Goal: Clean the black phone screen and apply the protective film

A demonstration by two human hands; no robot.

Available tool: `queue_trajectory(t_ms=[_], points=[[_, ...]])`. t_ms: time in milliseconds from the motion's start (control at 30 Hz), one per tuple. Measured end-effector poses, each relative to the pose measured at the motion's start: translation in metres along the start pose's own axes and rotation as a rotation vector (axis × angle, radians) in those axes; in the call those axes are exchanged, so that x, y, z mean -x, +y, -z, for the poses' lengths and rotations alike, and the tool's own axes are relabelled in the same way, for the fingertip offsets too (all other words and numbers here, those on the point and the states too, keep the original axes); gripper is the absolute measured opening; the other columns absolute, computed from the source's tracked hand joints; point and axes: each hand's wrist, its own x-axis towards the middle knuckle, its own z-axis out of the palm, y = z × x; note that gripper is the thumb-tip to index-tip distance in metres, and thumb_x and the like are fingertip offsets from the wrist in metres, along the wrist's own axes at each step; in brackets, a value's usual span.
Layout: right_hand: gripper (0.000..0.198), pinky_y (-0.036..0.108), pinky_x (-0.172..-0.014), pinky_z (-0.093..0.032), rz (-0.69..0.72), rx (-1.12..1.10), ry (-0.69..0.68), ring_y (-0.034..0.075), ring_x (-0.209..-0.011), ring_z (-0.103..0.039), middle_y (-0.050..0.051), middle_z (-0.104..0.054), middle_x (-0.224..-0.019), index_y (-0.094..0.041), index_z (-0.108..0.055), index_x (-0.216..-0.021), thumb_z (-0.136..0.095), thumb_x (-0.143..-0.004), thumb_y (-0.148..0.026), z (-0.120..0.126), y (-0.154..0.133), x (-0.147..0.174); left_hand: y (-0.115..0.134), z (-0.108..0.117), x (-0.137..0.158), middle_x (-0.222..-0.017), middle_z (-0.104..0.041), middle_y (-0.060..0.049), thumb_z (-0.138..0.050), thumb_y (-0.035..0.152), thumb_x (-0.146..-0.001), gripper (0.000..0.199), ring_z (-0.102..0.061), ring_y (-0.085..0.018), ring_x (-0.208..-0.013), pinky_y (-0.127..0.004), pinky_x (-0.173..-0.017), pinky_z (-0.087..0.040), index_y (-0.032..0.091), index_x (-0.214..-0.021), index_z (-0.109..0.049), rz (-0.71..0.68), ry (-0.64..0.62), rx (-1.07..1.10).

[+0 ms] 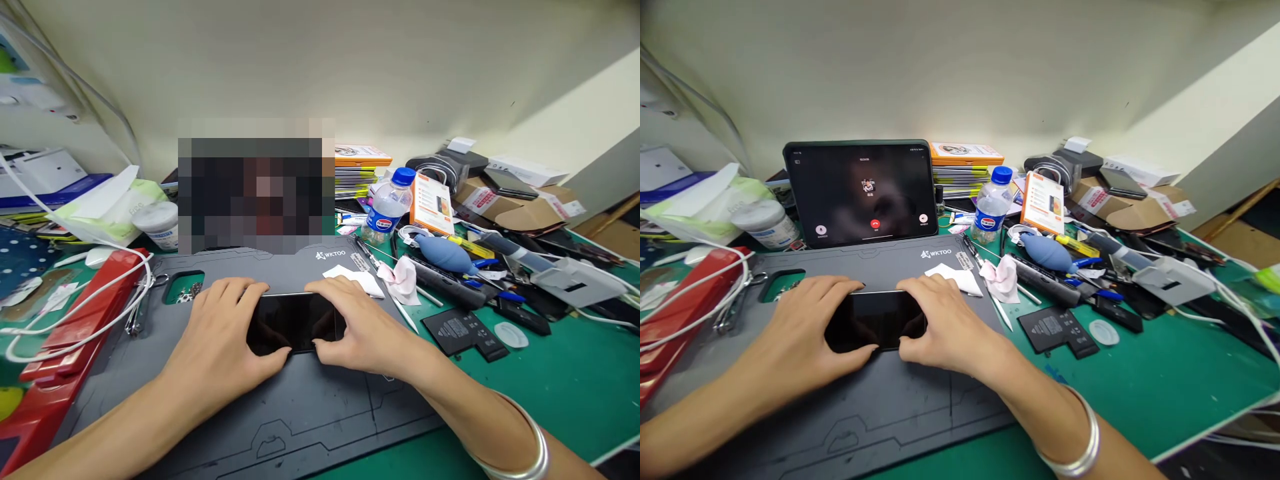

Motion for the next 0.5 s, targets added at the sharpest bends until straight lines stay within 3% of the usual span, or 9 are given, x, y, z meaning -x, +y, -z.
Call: queue_trajectory(t_ms=[500], points=[[0.048,0.041,-0.090,-0.050,-0.013,-0.055,0.026,0.027,-0.102,-0.060,0.006,-0.070,-0.105,-0.021,-0.066,-0.118,-0.072,-0.071,-0.011,0.0005,0.0024,-0.0029,-0.0086,0.0005,-0.0005,-0.110,-0.072,-0.013,-0.067,0.041,-0.079,0.039,-0.066,-0.036,-0.103,-0.051,-0.089,-0.049,0.021,-0.112,-0.064,-0.067,-0.002,0.029]])
